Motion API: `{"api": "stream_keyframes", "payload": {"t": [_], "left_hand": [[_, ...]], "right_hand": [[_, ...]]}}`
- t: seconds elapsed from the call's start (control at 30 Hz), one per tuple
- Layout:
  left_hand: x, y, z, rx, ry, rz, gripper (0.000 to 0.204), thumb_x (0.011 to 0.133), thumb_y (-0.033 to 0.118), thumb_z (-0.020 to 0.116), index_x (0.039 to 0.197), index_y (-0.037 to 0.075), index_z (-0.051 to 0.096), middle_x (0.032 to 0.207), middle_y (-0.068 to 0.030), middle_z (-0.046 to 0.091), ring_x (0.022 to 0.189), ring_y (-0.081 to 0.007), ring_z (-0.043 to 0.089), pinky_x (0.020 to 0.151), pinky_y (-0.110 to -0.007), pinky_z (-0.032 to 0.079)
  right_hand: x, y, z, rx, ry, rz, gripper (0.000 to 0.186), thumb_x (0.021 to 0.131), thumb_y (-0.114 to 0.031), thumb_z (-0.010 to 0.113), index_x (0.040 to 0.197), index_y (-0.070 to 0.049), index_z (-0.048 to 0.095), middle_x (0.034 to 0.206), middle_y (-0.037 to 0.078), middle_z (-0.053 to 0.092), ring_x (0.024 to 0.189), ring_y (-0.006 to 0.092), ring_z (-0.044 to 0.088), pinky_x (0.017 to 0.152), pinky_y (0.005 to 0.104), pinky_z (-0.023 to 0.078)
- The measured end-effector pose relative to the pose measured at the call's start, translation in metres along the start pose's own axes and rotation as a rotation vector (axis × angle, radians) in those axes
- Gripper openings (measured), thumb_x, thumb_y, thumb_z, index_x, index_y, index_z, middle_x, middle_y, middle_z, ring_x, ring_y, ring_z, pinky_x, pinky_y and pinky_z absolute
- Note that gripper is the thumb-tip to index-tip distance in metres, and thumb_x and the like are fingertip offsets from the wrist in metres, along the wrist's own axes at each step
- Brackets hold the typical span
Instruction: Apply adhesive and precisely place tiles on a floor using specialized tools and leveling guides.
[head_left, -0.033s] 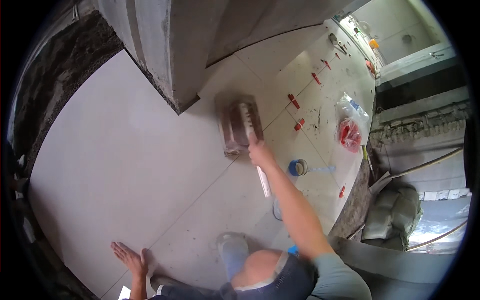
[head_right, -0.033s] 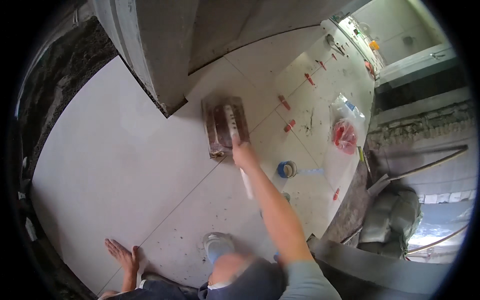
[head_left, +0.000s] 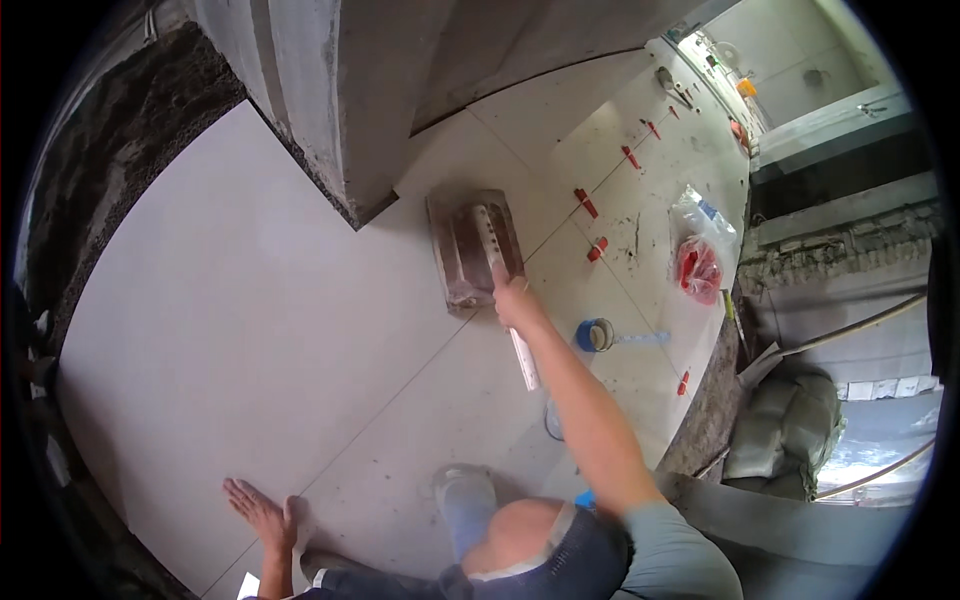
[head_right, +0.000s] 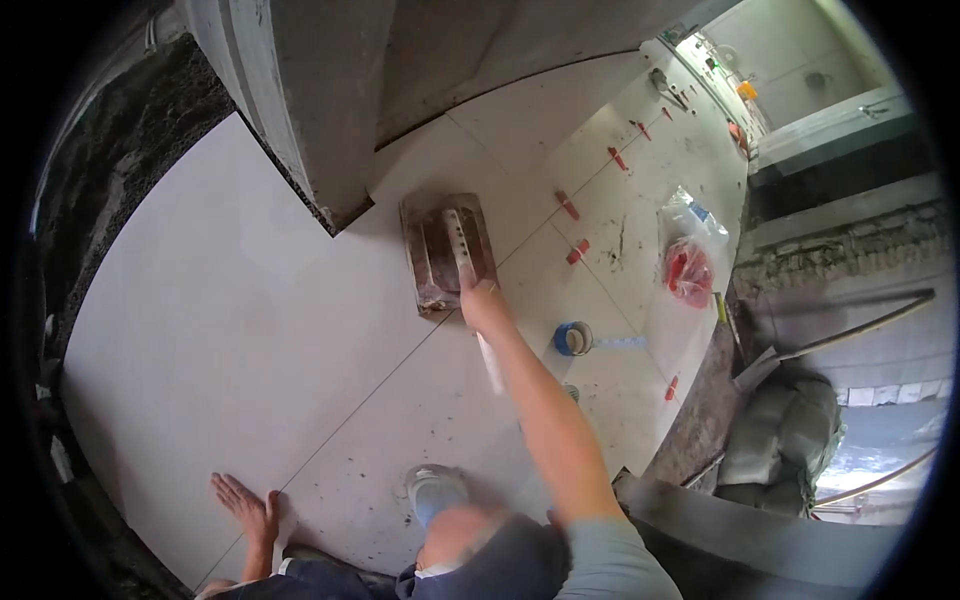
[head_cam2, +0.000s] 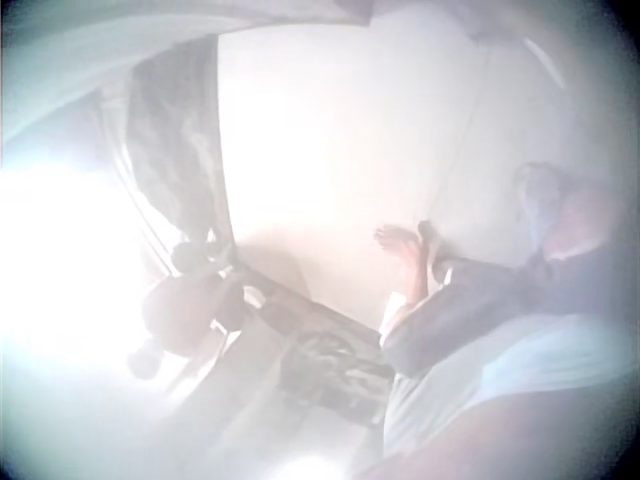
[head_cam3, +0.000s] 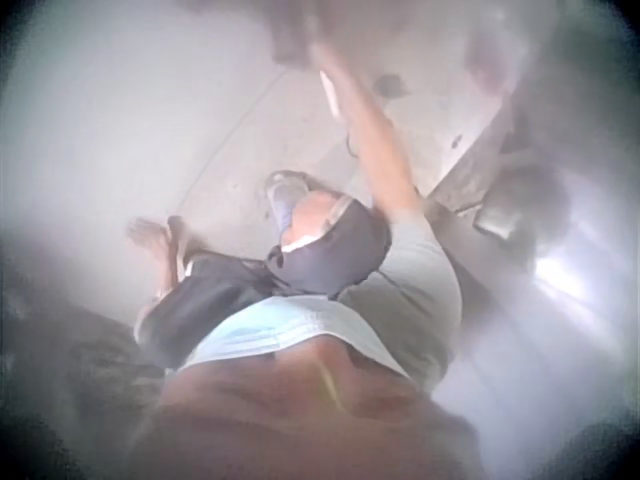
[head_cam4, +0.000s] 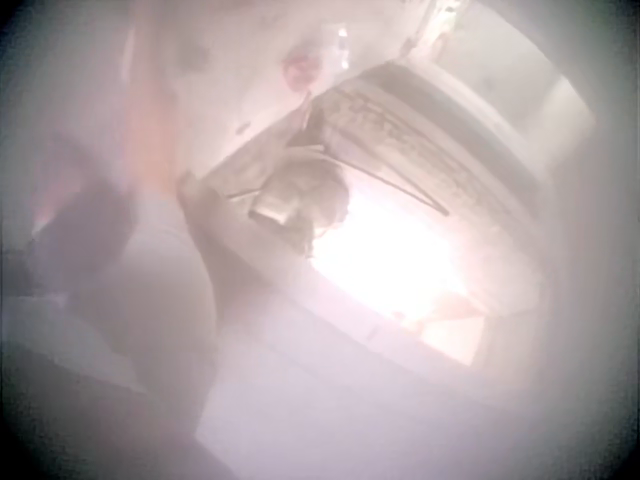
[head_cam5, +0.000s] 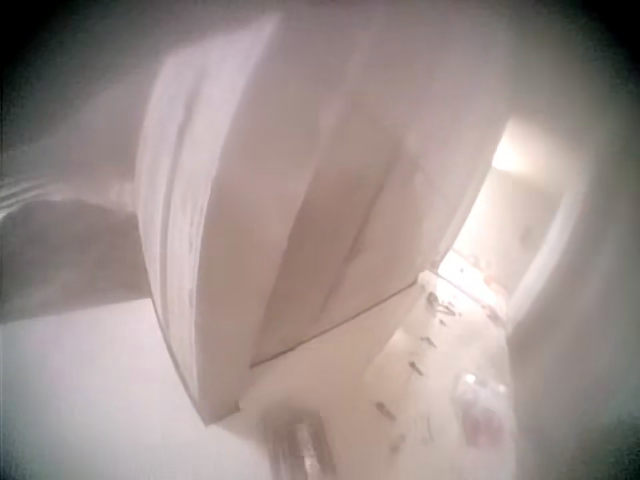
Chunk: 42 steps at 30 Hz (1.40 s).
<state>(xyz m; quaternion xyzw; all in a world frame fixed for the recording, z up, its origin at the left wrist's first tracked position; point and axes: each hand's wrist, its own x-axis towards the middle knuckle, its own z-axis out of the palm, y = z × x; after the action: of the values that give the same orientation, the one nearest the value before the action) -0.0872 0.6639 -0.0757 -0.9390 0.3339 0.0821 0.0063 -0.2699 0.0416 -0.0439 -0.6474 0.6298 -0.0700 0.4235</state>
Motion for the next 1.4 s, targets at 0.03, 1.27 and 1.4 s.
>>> {"api": "stream_keyframes", "payload": {"t": [0.03, 1.27, 1.4], "left_hand": [[0.013, 0.017, -0.002, -0.052, -0.046, 0.053, 0.108, 0.094, 0.065, 0.047, 0.155, -0.011, 0.001, 0.162, -0.0341, 0.003, 0.152, -0.047, -0.001, 0.122, -0.057, -0.001], [0.048, 0.053, -0.019, -0.175, -0.085, 0.067, 0.121, 0.086, 0.072, 0.056, 0.154, -0.011, 0.001, 0.162, -0.0335, -0.001, 0.152, -0.0494, -0.003, 0.118, -0.065, 0.002], [0.048, 0.055, -0.017, -0.192, -0.129, 0.036, 0.121, 0.085, 0.072, 0.056, 0.155, -0.01, 0.001, 0.163, -0.0334, -0.001, 0.152, -0.049, -0.005, 0.118, -0.064, 0.0]], "right_hand": [[0.014, 0.006, -0.001, -0.086, 0.017, -0.025, 0.065, 0.1, -0.063, 0.044, 0.06, -0.011, 0.047, 0.047, -0.003, 0.035, 0.036, 0.015, 0.039, 0.036, 0.0346, 0.032], [-0.151, -0.093, 0.115, -0.549, -0.52, -0.53, 0.069, 0.102, -0.059, 0.04, 0.09, 0.004, 0.064, 0.087, 0.029, 0.067, 0.084, 0.0485, 0.063, 0.077, 0.0509, 0.049], [-0.148, -0.111, 0.112, -0.501, -0.654, -0.415, 0.067, 0.102, -0.057, 0.04, 0.092, 0.004, 0.066, 0.086, 0.031, 0.066, 0.089, 0.0496, 0.064, 0.082, 0.0514, 0.05]]}}
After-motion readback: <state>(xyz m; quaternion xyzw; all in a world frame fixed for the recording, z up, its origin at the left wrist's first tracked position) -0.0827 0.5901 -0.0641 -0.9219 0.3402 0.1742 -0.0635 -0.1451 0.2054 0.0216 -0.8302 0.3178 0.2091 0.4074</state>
